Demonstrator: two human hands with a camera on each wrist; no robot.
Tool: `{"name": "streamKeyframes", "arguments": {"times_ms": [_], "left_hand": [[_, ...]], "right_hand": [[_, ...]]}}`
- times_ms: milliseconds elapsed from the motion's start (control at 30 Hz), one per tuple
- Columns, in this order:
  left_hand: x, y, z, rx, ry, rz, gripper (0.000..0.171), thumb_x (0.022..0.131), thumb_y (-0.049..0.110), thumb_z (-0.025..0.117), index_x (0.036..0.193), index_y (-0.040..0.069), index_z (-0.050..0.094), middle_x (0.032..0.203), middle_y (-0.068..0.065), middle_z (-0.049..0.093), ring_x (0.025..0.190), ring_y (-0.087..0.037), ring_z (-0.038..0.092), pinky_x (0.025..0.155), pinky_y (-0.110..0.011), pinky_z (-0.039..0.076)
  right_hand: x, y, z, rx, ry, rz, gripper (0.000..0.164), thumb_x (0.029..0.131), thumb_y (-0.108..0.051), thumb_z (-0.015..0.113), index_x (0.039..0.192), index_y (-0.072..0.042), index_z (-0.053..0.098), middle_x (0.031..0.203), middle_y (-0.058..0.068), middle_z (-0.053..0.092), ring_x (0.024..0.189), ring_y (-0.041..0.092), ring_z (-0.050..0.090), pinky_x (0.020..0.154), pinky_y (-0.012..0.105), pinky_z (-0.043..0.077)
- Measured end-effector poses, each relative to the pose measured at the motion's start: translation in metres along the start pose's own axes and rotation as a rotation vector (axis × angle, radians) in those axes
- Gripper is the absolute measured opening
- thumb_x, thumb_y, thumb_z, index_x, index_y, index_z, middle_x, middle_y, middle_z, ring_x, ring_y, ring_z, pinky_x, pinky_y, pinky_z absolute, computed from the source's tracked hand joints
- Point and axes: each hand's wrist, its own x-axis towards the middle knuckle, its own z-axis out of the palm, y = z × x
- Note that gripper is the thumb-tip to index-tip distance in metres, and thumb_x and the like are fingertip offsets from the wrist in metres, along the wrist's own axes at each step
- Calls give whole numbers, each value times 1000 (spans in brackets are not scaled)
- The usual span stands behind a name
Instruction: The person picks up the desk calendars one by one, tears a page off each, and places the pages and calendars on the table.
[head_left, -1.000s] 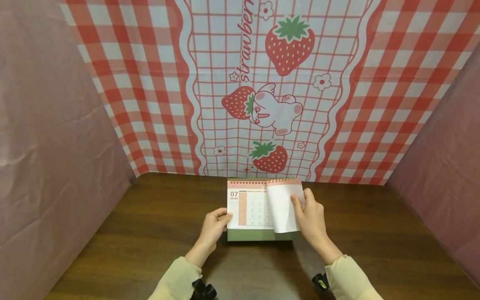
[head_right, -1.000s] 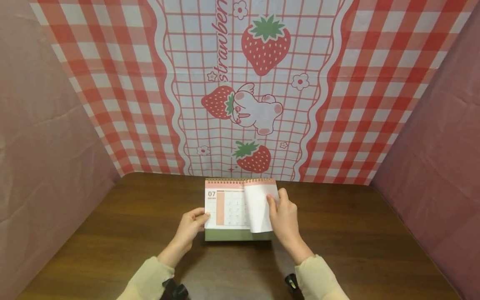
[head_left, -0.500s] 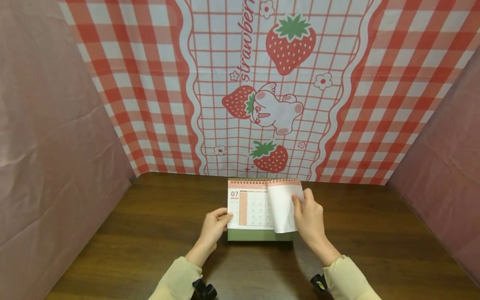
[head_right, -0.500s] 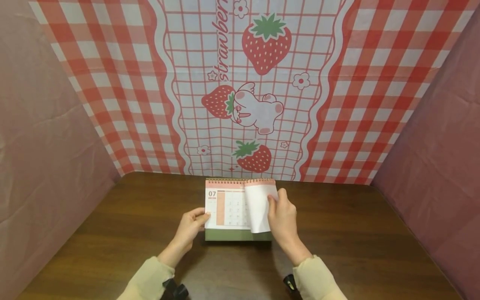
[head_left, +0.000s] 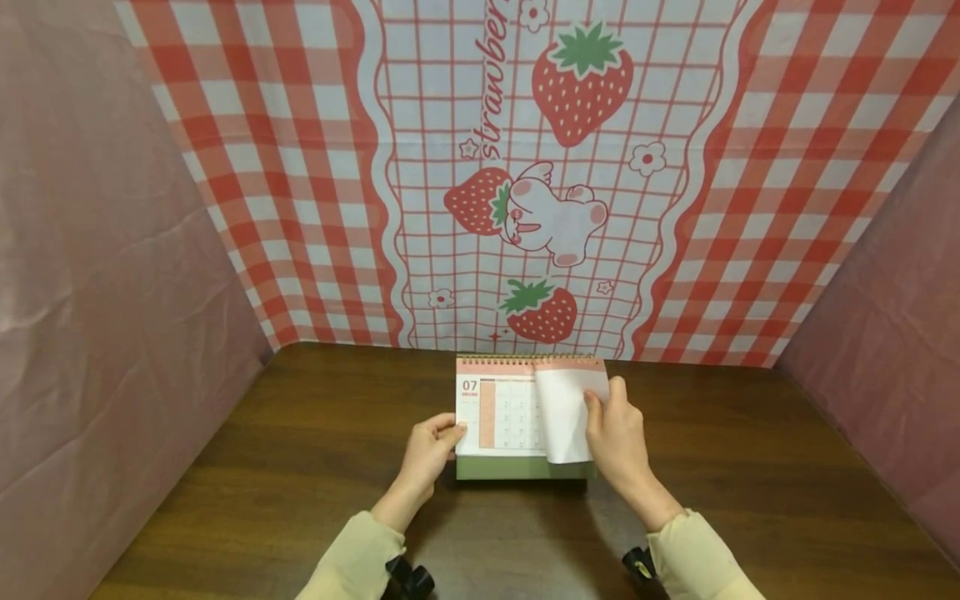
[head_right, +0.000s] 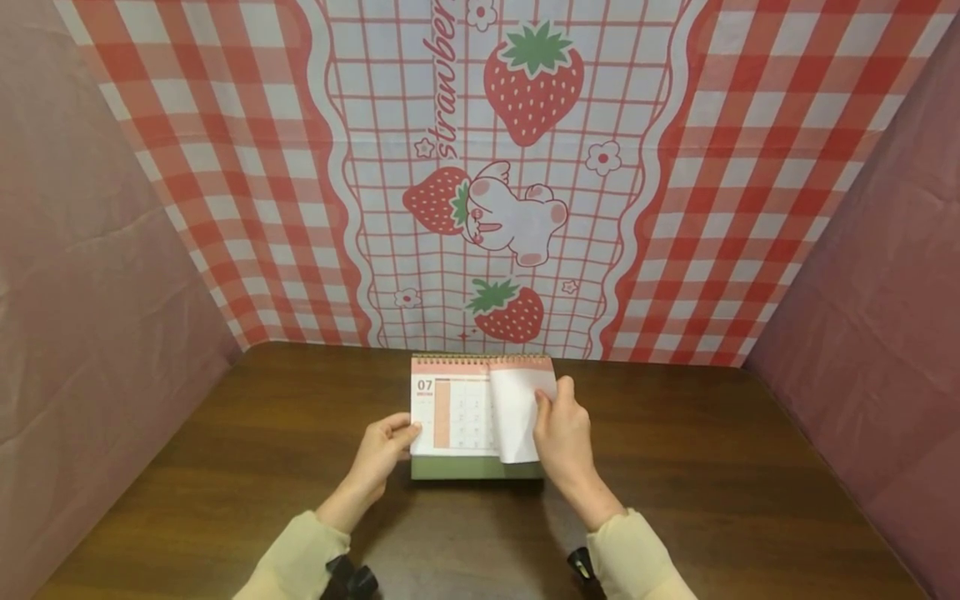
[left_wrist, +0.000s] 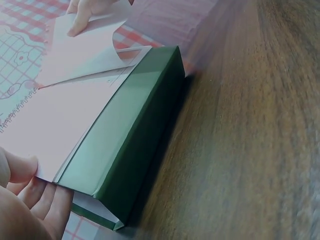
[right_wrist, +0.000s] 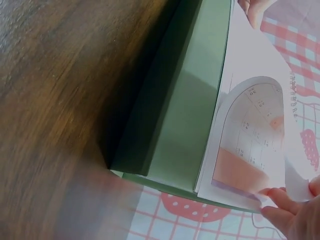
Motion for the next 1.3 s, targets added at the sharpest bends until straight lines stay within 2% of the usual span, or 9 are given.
{"name": "streamKeyframes", "arguments": {"times_ms": [133, 333, 467, 633, 867, 967, 1100, 1167, 1300], "left_hand": [[2, -3, 1, 7, 3, 7, 24, 87, 7, 56, 105, -9, 60, 91, -18, 67, 63, -6, 55, 59, -27, 46], [5, -9, 2, 17, 17, 1, 25, 87, 9, 57, 106, -7, 61, 89, -14, 68, 63, -5, 55, 59, -25, 46], [6, -9, 3, 14, 23, 0, 24, 87, 9, 58, 105, -7, 61, 87, -11, 68, 63, -5, 55, 59, -26, 46], [7, -8, 4, 10, 15, 1, 24, 87, 9, 58, 104, -7, 61, 85, -10, 68, 62, -5, 55, 59, -27, 45], [7, -6, 7, 3, -8, -2, 25, 88, 9, 57, 106, -8, 60, 87, -12, 68, 62, -5, 55, 59, -26, 45], [2, 2, 9, 5, -20, 4, 25, 88, 8, 56, 105, -9, 60, 86, -13, 68, 62, -6, 54, 59, -27, 45], [2, 0, 7, 13, -18, 6, 25, 88, 8, 56, 106, -9, 60, 88, -14, 68, 63, -6, 55, 60, -27, 46], [6, -9, 5, 16, -5, 1, 25, 88, 9, 56, 106, -7, 60, 88, -13, 68, 64, -6, 56, 60, -26, 46], [5, -11, 1, 21, 5, 9, 25, 87, 9, 56, 105, -8, 60, 88, -13, 68, 65, -6, 56, 60, -26, 46]], "right_hand": [[0, 5, -2, 5, -9, 11, 22, 86, -5, 59, 83, 1, 38, 54, 15, 45, 47, 27, 47, 40, 35, 36], [-2, 13, -8, 5, -23, 10, 22, 87, -4, 57, 82, 1, 37, 51, 8, 38, 47, 21, 39, 39, 30, 32], [0, 14, -11, 18, -49, 14, 21, 89, -7, 56, 83, 1, 37, 52, 8, 38, 48, 20, 40, 40, 30, 32], [2, 17, -16, 34, -76, 58, 21, 90, -11, 55, 84, 0, 39, 54, 8, 41, 50, 20, 42, 42, 30, 34], [2, 21, -20, 49, -82, 73, 20, 89, -12, 56, 86, 0, 41, 55, 9, 44, 51, 20, 44, 42, 30, 36], [1, 23, -21, 49, -81, 73, 20, 89, -12, 56, 86, 0, 41, 54, 8, 43, 51, 19, 44, 42, 29, 35], [-1, 24, -19, 61, -84, 73, 20, 89, -12, 56, 85, 0, 41, 54, 6, 42, 50, 18, 43, 42, 28, 35], [-3, 23, -17, 74, -89, 73, 19, 89, -12, 56, 85, 0, 41, 54, 6, 42, 50, 17, 42, 42, 27, 35], [-4, 22, -14, 92, -97, 71, 19, 89, -12, 57, 85, -1, 41, 53, 2, 38, 49, 15, 40, 41, 25, 34]]}}
